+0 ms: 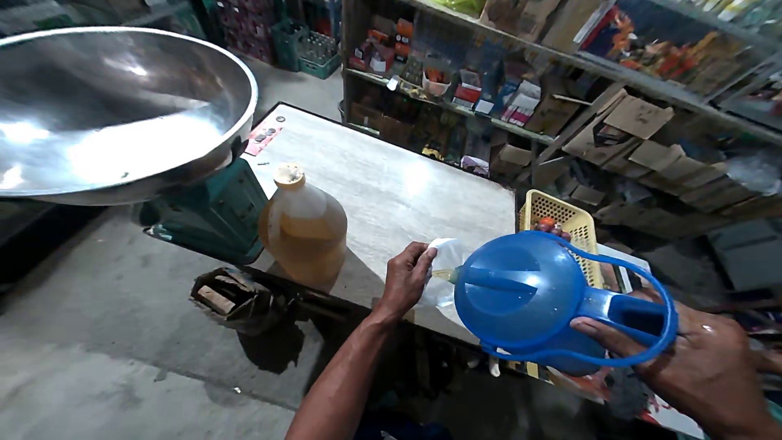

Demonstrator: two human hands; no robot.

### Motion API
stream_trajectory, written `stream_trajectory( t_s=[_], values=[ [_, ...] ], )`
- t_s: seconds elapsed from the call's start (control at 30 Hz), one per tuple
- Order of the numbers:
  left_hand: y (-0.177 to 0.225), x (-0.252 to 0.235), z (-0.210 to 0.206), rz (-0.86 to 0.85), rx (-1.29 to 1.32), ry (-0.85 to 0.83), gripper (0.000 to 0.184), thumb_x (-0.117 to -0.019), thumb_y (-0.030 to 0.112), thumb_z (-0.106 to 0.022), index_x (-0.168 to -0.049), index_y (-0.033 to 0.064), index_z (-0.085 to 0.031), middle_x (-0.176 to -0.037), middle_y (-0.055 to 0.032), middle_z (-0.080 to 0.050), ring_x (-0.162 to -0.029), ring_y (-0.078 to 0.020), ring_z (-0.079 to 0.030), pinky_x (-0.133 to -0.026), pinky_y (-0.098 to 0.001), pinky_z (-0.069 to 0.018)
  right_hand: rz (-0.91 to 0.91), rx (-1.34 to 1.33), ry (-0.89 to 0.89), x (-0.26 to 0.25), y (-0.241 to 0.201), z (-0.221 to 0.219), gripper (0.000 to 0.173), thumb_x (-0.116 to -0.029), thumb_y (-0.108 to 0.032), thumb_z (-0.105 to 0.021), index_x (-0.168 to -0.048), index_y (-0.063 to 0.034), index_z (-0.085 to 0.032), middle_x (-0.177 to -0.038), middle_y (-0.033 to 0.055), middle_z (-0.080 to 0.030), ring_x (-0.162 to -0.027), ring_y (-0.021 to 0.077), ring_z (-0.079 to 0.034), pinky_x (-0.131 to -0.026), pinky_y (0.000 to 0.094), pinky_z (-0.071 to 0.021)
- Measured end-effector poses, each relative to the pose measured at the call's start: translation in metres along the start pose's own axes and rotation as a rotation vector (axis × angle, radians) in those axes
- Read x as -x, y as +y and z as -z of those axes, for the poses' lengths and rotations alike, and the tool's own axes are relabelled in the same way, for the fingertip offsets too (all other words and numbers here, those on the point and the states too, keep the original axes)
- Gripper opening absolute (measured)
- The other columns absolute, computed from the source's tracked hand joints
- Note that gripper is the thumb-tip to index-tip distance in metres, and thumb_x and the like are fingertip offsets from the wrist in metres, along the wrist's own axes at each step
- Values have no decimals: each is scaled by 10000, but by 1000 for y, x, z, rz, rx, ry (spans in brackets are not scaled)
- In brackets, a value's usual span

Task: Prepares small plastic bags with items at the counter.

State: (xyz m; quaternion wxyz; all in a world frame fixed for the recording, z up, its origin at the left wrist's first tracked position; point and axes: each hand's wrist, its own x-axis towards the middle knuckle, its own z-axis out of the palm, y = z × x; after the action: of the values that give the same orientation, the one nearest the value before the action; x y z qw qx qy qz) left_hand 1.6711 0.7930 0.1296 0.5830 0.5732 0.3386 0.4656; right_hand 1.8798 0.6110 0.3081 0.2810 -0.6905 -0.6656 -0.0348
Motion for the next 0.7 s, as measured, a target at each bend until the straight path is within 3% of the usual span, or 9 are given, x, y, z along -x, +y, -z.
stream_trajectory(
  t_s=[0.3, 0.7],
  values=[
    [3, 3, 0, 1, 6, 4, 182, -1036, 162, -587, -1009, 24, -702, -750, 16, -655, -640, -15, -590, -623, -193, -504, 21, -46, -15, 0, -1, 3, 584, -848, -567, -761, -929, 6, -678, -815, -13, -708, -788, -126, -618, -738, 84, -514],
    [14, 9, -2, -48, 4, 36, 179, -1031, 156, -591, -1004, 15, -699, -742, 19, -648, -627, -12, -577, -613, -191, -498, 51, -25, -9, 1, 0, 7, 610, -843, -583, -760, -937, 15, -688, -823, 26, -722, -797, -93, -638, -743, 110, -521]
  ],
)
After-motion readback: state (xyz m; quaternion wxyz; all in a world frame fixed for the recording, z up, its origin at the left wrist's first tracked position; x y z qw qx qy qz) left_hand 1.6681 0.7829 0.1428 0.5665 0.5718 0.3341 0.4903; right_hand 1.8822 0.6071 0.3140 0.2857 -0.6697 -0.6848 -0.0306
